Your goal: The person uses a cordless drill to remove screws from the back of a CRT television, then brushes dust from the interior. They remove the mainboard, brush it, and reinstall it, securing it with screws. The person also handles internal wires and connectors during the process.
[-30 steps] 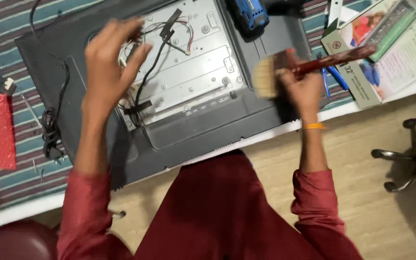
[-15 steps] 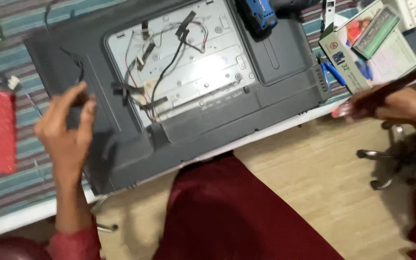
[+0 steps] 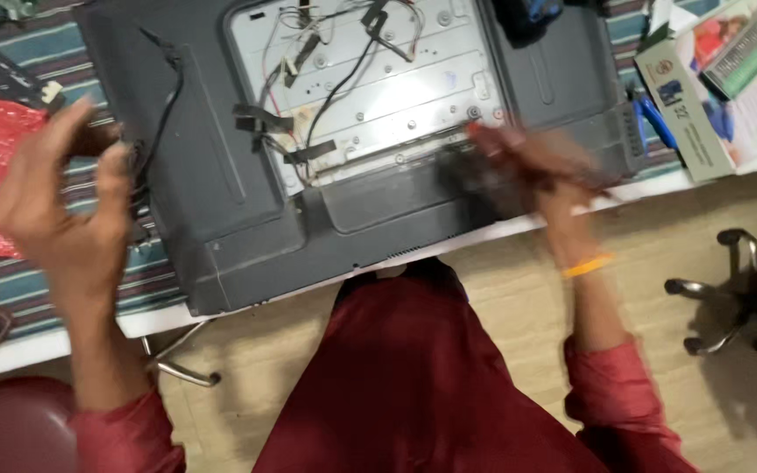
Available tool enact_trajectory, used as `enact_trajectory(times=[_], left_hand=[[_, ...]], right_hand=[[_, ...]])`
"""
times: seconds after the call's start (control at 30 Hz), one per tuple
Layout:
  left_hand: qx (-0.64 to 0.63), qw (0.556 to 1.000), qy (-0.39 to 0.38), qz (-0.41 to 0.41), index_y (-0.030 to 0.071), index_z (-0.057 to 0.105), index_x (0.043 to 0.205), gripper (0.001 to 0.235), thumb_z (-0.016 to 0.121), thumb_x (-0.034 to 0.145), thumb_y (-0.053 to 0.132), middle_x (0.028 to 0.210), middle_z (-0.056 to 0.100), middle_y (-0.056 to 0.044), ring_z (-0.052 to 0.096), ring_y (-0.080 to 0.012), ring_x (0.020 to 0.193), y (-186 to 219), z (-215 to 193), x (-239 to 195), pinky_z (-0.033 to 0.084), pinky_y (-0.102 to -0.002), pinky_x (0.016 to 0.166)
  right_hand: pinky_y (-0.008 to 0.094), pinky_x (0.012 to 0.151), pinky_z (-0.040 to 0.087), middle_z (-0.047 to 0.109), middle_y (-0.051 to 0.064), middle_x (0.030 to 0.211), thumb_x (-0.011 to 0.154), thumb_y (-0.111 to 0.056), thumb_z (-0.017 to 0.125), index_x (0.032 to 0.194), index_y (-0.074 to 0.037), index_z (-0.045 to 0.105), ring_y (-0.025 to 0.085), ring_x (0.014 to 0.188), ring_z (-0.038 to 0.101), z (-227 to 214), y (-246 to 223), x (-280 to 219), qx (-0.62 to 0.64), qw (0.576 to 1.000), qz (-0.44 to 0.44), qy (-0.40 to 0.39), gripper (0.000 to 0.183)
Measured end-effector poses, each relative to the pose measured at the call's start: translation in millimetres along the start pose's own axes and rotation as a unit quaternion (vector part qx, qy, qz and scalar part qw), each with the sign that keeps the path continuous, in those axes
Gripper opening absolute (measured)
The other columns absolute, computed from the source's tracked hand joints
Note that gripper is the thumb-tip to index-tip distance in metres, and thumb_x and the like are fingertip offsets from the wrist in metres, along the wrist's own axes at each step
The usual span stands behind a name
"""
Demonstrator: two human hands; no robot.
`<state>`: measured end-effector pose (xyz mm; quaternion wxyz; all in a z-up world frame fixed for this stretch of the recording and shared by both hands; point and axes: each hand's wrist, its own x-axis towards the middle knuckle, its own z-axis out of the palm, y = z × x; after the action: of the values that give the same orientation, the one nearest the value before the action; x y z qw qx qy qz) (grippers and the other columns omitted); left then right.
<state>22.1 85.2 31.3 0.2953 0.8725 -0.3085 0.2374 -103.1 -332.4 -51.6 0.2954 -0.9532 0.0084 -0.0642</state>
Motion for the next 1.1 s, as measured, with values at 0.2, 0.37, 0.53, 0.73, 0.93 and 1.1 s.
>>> enact_trajectory(times=[0.2,0.37,0.53,0.73,0.93,1.1], left_hand=[[-0.097,0.988,0.062,-0.105,-0.004,0.065,0.138,0.024,0.063,0.115,0.002,0.117,0.072,-0.015,0.075,-0.0210,0.102,-21,5,-15,0.063,-0.030,0.090],[0.001,1.000,0.008,-0.002,-0.008,0.063,0.133,0.023,0.070,0.112,0.001,0.109,0.071,-0.019,0.073,-0.0277,0.099,-17,-9,-25,0.058,-0.037,0.088],[-0.087,0.985,0.058,-0.141,0.001,0.067,0.136,0.020,0.067,0.116,0.005,0.114,0.072,-0.014,0.074,-0.0205,0.102,-26,-22,-38,0.062,-0.032,0.092],[-0.101,0.994,-0.005,-0.040,0.000,0.070,0.129,0.019,0.070,0.112,0.007,0.110,0.073,-0.014,0.073,-0.0201,0.096,-52,31,-20,0.059,-0.032,0.087],[-0.184,0.971,-0.070,-0.137,0.001,0.069,0.122,0.042,0.082,0.089,0.024,0.115,0.073,-0.016,0.070,-0.0274,0.088,-30,156,33,0.056,-0.036,0.079],[0.123,0.977,-0.160,-0.071,0.011,0.046,0.145,0.105,0.090,0.059,0.052,0.136,0.053,-0.033,0.051,-0.0523,0.123,-14,286,65,0.040,-0.067,0.093]], right_hand=[[0.039,0.107,0.051,0.072,0.002,0.127,0.099,-0.030,0.058,0.136,-0.023,0.064,0.022,0.120,0.067,75,-63,-1,-0.074,0.991,-0.068,-0.088,0.038],[0.035,0.102,0.057,0.071,0.002,0.130,0.098,-0.020,0.063,0.136,-0.022,0.064,0.022,0.119,0.068,67,-78,-12,0.134,0.977,-0.136,-0.098,0.038],[0.036,0.101,0.055,0.069,0.010,0.132,0.100,-0.020,0.066,0.137,-0.012,0.062,0.024,0.119,0.066,55,-20,15,-0.072,0.995,0.031,0.068,0.039],[0.037,0.101,0.054,0.067,0.019,0.134,0.102,-0.020,0.069,0.139,0.001,0.060,0.027,0.119,0.064,84,-51,-2,0.167,0.983,-0.044,-0.055,0.043],[0.031,0.098,0.060,0.072,0.011,0.122,0.096,-0.014,0.085,0.134,0.003,0.065,0.017,0.107,0.070,8,67,26,0.283,0.924,0.078,0.244,0.047],[0.028,0.104,0.056,0.070,0.009,0.124,0.101,-0.010,0.082,0.139,0.005,0.066,0.015,0.111,0.067,17,67,61,0.322,0.931,0.012,0.172,0.044]])
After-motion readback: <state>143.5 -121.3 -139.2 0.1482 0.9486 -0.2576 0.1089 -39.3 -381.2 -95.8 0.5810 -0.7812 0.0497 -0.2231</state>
